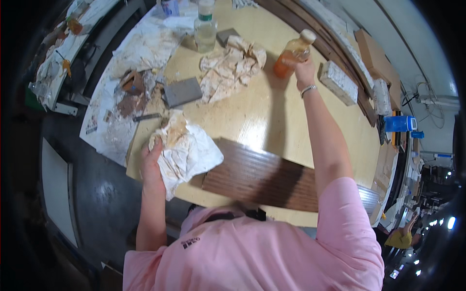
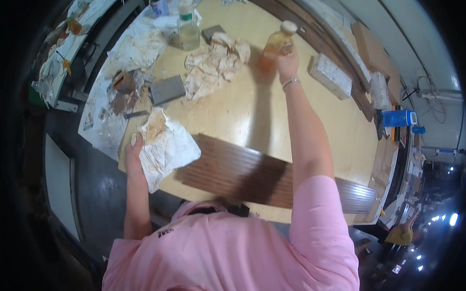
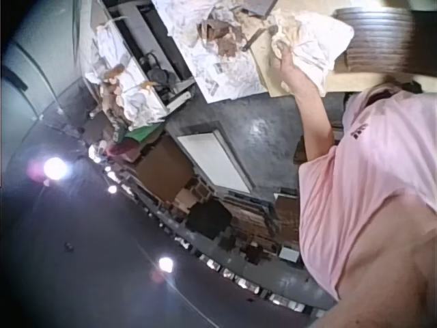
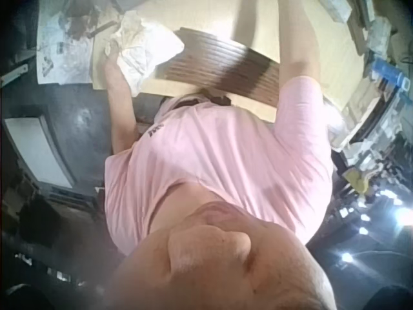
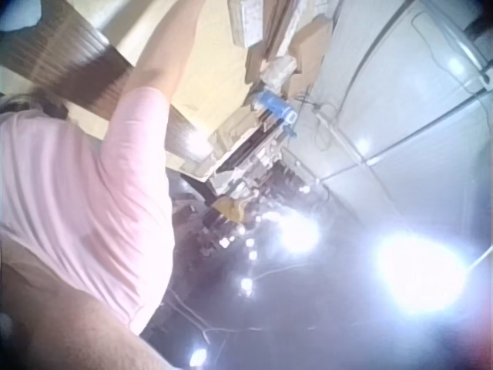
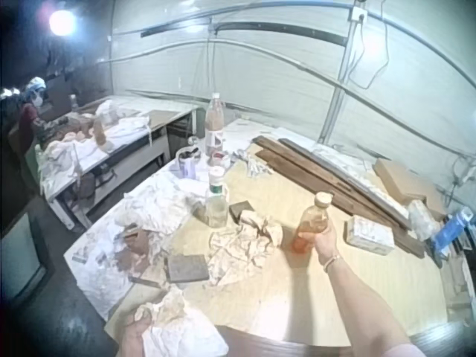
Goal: The person applies liquid from a bottle onto a cloth, wipes and polishes the wooden board across its surfaces with the cloth, scrapes an edge with a metal blade, and then lifts and rotates the board by hand.
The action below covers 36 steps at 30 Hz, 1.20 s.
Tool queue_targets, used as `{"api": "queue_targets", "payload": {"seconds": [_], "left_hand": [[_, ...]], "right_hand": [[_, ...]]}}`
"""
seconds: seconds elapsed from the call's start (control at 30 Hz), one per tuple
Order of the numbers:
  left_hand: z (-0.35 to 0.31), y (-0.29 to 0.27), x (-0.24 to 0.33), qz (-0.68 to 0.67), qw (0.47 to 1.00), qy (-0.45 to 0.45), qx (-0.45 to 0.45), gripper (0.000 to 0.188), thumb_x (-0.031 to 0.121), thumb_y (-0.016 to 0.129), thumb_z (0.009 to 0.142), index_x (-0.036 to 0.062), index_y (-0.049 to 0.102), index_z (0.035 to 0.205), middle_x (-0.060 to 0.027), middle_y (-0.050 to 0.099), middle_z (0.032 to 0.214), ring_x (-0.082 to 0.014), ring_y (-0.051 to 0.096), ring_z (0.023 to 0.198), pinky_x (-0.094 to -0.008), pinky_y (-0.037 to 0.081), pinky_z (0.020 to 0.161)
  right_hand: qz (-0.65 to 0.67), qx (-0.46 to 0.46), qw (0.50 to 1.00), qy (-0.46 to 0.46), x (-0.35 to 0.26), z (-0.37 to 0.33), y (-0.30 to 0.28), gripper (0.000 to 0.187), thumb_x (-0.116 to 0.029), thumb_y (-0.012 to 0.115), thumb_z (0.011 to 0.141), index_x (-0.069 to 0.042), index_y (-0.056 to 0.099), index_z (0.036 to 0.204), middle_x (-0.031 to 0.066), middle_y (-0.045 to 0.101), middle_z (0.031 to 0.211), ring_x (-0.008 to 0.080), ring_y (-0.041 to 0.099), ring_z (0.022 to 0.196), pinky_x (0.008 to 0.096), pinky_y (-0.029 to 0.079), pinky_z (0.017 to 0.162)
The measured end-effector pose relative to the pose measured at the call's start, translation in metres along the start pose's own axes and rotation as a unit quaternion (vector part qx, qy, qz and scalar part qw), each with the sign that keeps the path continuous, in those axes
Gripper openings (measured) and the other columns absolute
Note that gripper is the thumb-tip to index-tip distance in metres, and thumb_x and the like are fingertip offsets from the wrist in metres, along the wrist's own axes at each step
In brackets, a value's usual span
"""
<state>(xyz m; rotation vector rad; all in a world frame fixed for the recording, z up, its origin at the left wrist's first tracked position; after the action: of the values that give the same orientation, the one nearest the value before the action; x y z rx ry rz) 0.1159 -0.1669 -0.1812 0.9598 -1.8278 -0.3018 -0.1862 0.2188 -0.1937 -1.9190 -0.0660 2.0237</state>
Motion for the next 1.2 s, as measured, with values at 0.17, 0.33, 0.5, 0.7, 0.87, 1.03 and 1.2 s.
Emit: {"api": "queue_targets", "payload": {"seconds": [0.17, 0.33, 0.5, 0.7, 0.87, 1.03, 1.2], "left_hand": [[-0.008, 0.002, 0.007, 0.052, 0.998, 0.002, 0.025, 0.039, 0.013, 0.056, 0.099, -0.0059, 0.055, 0.133, -0.0145, 0.064, 0.125, -0.0230, 0.065, 0.111, -0.0345, 0.052, 0.095], [-0.033, 0.021, 0.017, 0.086, 0.987, 0.054, -0.126, 0.040, 0.009, 0.053, 0.100, -0.0053, 0.054, 0.137, -0.0137, 0.063, 0.130, -0.0213, 0.064, 0.113, -0.0329, 0.050, 0.098], [-0.078, 0.066, -0.027, 0.532, 0.707, 0.288, -0.367, 0.045, 0.007, 0.055, 0.093, 0.0013, 0.056, 0.138, -0.0152, 0.058, 0.139, -0.0294, 0.057, 0.124, -0.0392, 0.044, 0.107], [-0.092, 0.082, -0.089, 0.663, 0.443, 0.401, -0.451, 0.054, 0.007, 0.057, 0.085, 0.0037, 0.053, 0.139, -0.0143, 0.048, 0.148, -0.0331, 0.039, 0.141, -0.0487, 0.032, 0.116], [-0.070, 0.064, -0.066, 0.728, 0.445, 0.376, -0.360, 0.053, 0.004, 0.055, 0.082, 0.0022, 0.054, 0.135, -0.0164, 0.049, 0.146, -0.0340, 0.040, 0.140, -0.0501, 0.031, 0.116], [-0.076, 0.119, -0.124, 0.659, 0.454, 0.450, -0.396, 0.051, 0.002, 0.054, 0.082, -0.0006, 0.055, 0.133, -0.0174, 0.052, 0.143, -0.0322, 0.043, 0.139, -0.0463, 0.032, 0.117], [-0.058, 0.085, -0.089, 0.701, 0.460, 0.467, -0.281, 0.051, -0.001, 0.057, 0.077, -0.0050, 0.058, 0.128, -0.0209, 0.057, 0.136, -0.0355, 0.047, 0.135, -0.0447, 0.033, 0.116]], "right_hand": [[-0.184, 0.026, 0.980, 0.067, -0.024, -0.025, -0.022, 0.095, -0.020, 0.090, 0.066, 0.011, 0.040, 0.141, 0.0265, 0.055, 0.134, 0.0317, 0.057, 0.124, 0.0380, 0.046, 0.104], [-0.314, -0.131, 0.937, -0.086, -0.046, -0.146, -0.072, 0.115, -0.032, 0.092, 0.061, 0.007, 0.030, 0.149, 0.0314, 0.038, 0.150, 0.0414, 0.036, 0.142, 0.0427, 0.032, 0.117], [-0.484, -0.354, 0.797, -0.071, -0.091, -0.318, -0.076, 0.123, -0.042, 0.092, 0.054, -0.003, 0.029, 0.152, 0.0283, 0.023, 0.158, 0.0455, 0.023, 0.146, 0.0566, 0.022, 0.119], [-0.480, -0.269, 0.815, -0.182, -0.065, -0.344, -0.088, 0.124, -0.049, 0.085, 0.048, -0.004, 0.032, 0.150, 0.0247, 0.030, 0.154, 0.0436, 0.032, 0.140, 0.0610, 0.021, 0.115], [-0.477, -0.228, 0.824, -0.203, -0.056, -0.348, -0.092, 0.117, -0.050, 0.081, 0.048, -0.003, 0.038, 0.146, 0.0257, 0.034, 0.151, 0.0437, 0.033, 0.139, 0.0581, 0.022, 0.115], [-0.444, -0.216, 0.831, -0.256, -0.048, -0.344, -0.086, 0.115, -0.049, 0.080, 0.048, 0.000, 0.040, 0.144, 0.0274, 0.036, 0.148, 0.0440, 0.035, 0.137, 0.0576, 0.024, 0.114], [-0.459, -0.215, 0.826, -0.246, -0.045, -0.346, -0.095, 0.118, -0.054, 0.081, 0.051, 0.001, 0.039, 0.146, 0.0286, 0.036, 0.149, 0.0441, 0.034, 0.138, 0.0591, 0.024, 0.114]]}}
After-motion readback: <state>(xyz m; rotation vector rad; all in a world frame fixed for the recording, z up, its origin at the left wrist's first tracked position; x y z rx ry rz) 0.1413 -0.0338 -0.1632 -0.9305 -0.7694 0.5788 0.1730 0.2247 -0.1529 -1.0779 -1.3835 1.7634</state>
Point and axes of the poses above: each hand's wrist, its own z-axis towards the middle knuckle, its own y-axis out of the palm, x = y × z, the point moved 2 cm from there along z, towards the middle knuckle
